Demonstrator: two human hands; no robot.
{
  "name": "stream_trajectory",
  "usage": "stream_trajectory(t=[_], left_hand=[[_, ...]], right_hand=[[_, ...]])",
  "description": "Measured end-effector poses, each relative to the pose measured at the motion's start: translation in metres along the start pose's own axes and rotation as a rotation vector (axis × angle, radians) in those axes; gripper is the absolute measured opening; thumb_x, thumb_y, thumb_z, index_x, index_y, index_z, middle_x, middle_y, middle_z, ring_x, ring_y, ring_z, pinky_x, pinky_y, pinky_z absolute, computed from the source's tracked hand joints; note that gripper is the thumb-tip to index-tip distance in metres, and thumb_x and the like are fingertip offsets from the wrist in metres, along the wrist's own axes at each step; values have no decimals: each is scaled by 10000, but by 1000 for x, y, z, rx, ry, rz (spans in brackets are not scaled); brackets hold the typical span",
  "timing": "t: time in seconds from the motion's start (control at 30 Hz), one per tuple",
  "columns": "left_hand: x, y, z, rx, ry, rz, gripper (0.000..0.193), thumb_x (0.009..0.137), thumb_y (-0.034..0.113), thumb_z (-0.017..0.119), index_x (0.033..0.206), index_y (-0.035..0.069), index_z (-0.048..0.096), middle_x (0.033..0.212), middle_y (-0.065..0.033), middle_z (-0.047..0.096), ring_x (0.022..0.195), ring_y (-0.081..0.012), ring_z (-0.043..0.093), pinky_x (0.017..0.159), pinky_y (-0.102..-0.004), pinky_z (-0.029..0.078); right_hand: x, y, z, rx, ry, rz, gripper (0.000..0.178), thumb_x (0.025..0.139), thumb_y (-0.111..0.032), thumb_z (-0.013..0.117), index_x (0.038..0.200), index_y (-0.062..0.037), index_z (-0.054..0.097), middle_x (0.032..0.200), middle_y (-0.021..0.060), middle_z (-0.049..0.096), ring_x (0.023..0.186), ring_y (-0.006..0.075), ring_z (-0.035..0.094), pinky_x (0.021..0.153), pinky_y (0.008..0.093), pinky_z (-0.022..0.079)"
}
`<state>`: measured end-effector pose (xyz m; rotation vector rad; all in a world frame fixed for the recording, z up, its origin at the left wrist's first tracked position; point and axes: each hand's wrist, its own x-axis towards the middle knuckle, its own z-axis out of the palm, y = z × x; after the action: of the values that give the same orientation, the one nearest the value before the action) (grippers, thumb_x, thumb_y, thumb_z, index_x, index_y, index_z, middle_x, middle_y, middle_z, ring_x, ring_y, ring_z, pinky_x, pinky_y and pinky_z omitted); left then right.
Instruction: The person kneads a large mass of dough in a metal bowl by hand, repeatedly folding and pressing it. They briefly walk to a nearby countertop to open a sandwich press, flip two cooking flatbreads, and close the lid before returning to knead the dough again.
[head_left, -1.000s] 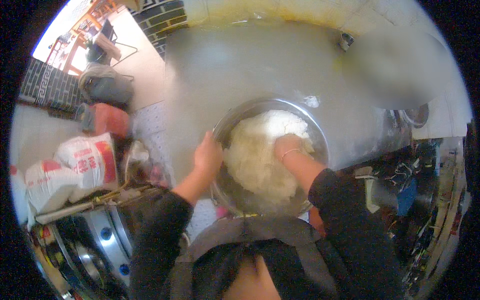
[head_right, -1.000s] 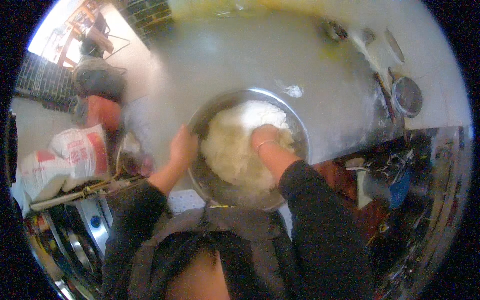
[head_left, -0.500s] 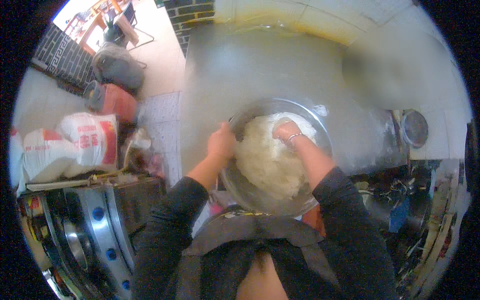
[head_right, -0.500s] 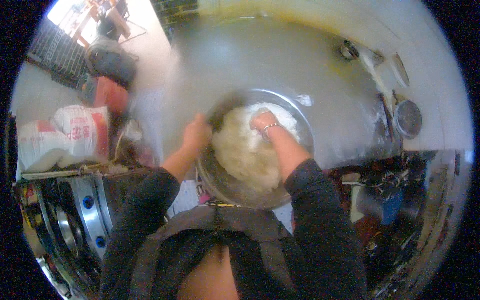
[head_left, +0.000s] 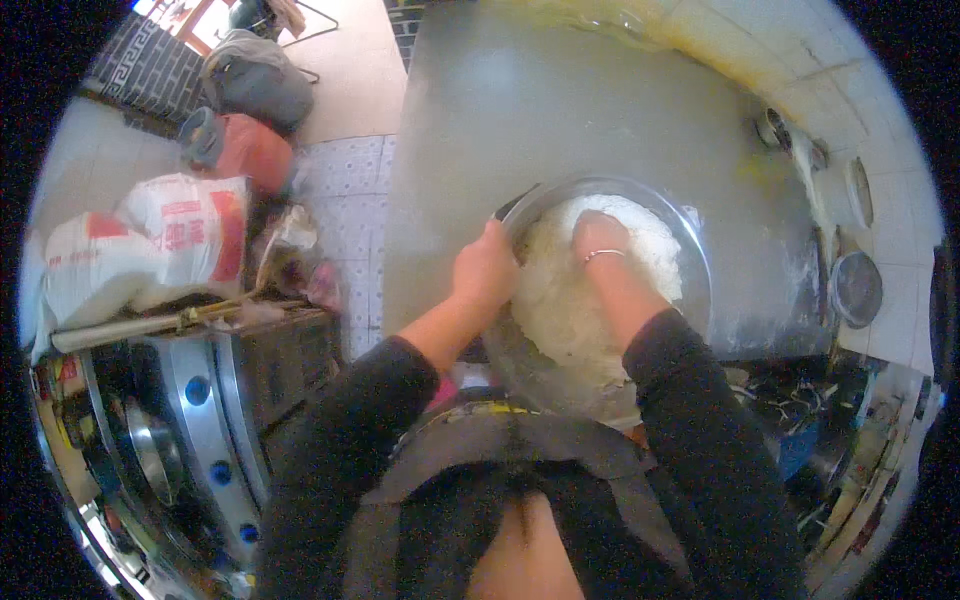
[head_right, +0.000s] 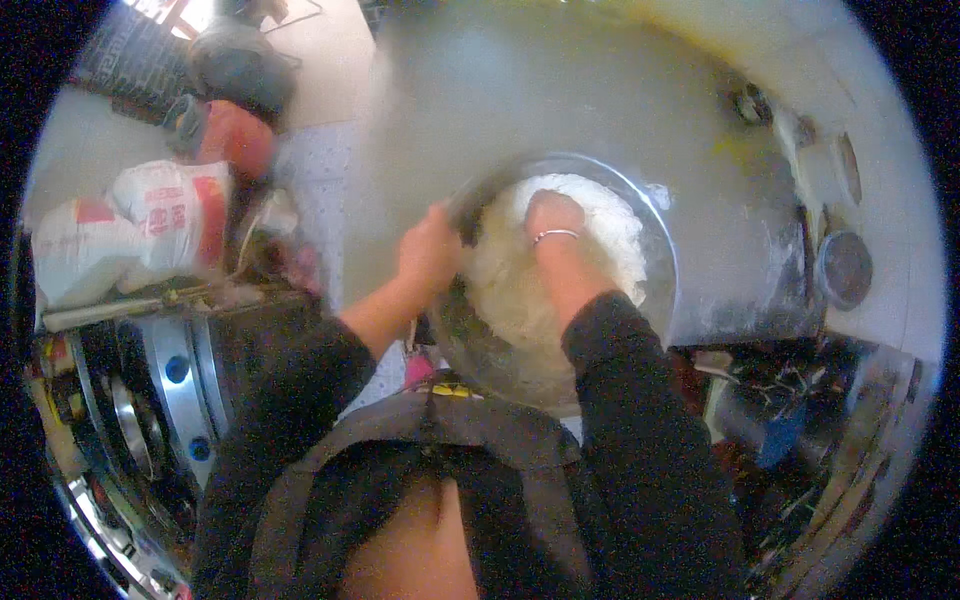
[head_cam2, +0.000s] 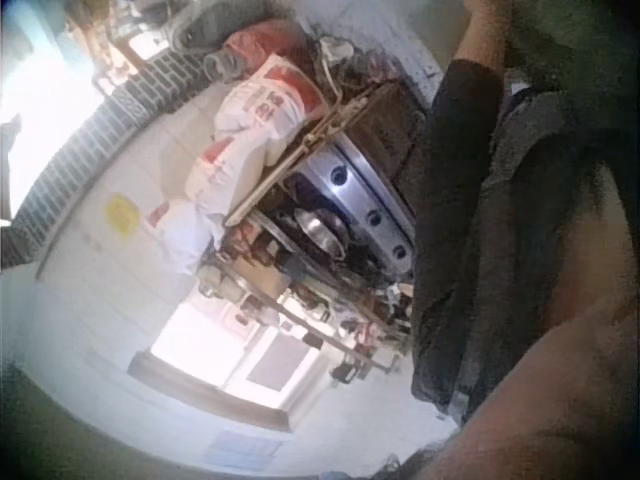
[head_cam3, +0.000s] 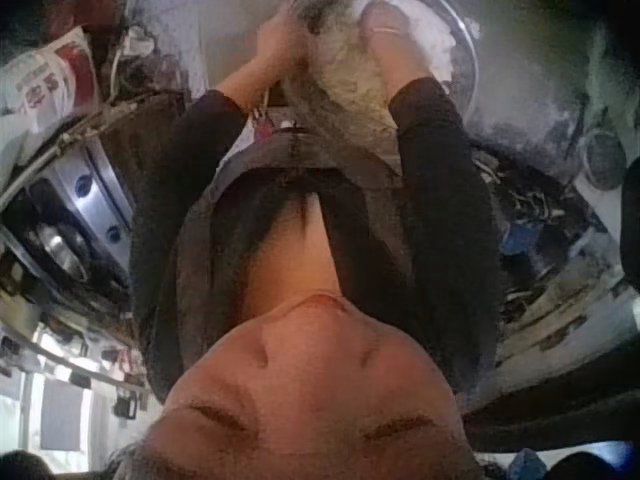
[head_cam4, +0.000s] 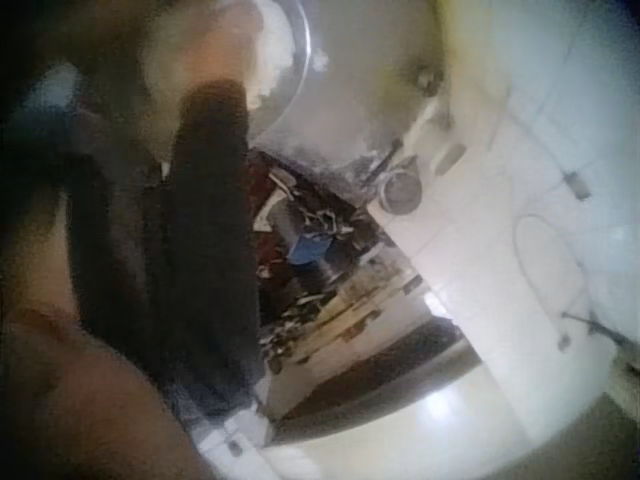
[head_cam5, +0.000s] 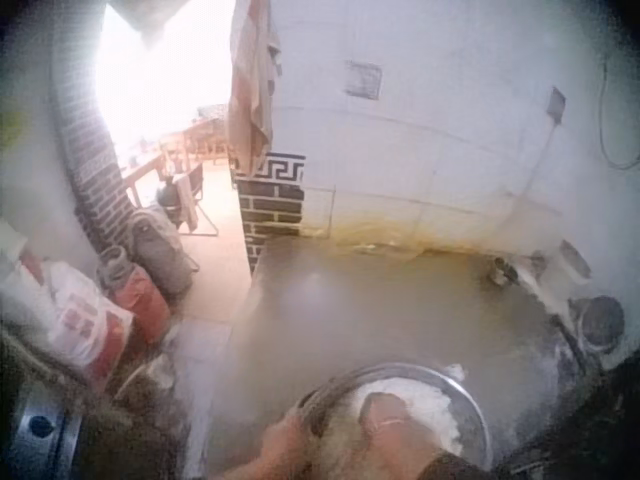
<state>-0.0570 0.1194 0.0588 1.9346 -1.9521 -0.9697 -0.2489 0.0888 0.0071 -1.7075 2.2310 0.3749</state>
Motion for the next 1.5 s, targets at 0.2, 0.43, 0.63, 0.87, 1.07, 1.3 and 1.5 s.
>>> stream_trajectory(t=[0.2, 0.43, 0.63, 0.87, 1.07, 1.3, 1.5], left_hand=[[8, -8, 7, 64, 55, 64, 160, 830, 78, 404, 962, -4, 444, 777, -250, 600, 760, -414, 592, 656, -485, 459], [0, 10, 12, 1, -111, 124, 318, 755, 160, 536, 1000, -6, 420, 836, -227, 610, 775, -382, 607, 662, -465, 479], [-14, 7, 11, -176, -132, 47, 237, 765, 98, 485, 978, 1, 444, 765, -234, 606, 729, -409, 598, 656, -475, 476], [-5, 0, 20, -164, -57, 76, 211, 754, 83, 509, 940, 5, 446, 776, -234, 607, 737, -403, 601, 644, -478, 476], [-9, 9, 26, -127, -13, 152, 158, 797, 69, 456, 934, -8, 448, 799, -236, 605, 762, -392, 604, 635, -475, 479], [-15, 11, 19, -156, -33, 123, 133, 814, 53, 412, 920, -14, 456, 786, -240, 609, 744, -376, 617, 630, -467, 489], [12, -8, 49, -63, -25, 98, 228, 860, 118, 392, 1065, 39, 453, 865, -222, 608, 774, -358, 613, 655, -466, 486]], right_hand=[[-35, -5, -7, -153, -102, -725, 238, 734, -218, 551, 845, -43, 667, 925, 172, 635, 817, 296, 623, 761, 367, 483], [-43, -14, 41, 80, -458, -92, 410, 784, -341, 557, 1041, -26, 612, 1145, 174, 557, 1087, 306, 512, 894, 411, 400], [-36, -26, 60, 228, -405, -149, 429, 850, -375, 444, 1074, -34, 575, 1105, 179, 576, 1027, 355, 535, 827, 417, 437], [-20, -30, 70, 454, -282, -120, 448, 826, -433, 481, 1008, -38, 590, 997, 147, 624, 859, 327, 594, 733, 413, 456], [-44, 0, 53, 557, -296, -350, 457, 816, -469, 477, 983, -63, 606, 976, 124, 629, 828, 331, 590, 716, 412, 449], [-123, -30, 44, -35, -394, -219, 413, 811, -376, 489, 1086, -83, 588, 1123, 151, 576, 1060, 313, 530, 876, 390, 422], [-84, -65, 56, 53, -436, -201, 382, 778, -344, 530, 1027, -68, 614, 1076, 167, 590, 1018, 322, 551, 839, 388, 441]])
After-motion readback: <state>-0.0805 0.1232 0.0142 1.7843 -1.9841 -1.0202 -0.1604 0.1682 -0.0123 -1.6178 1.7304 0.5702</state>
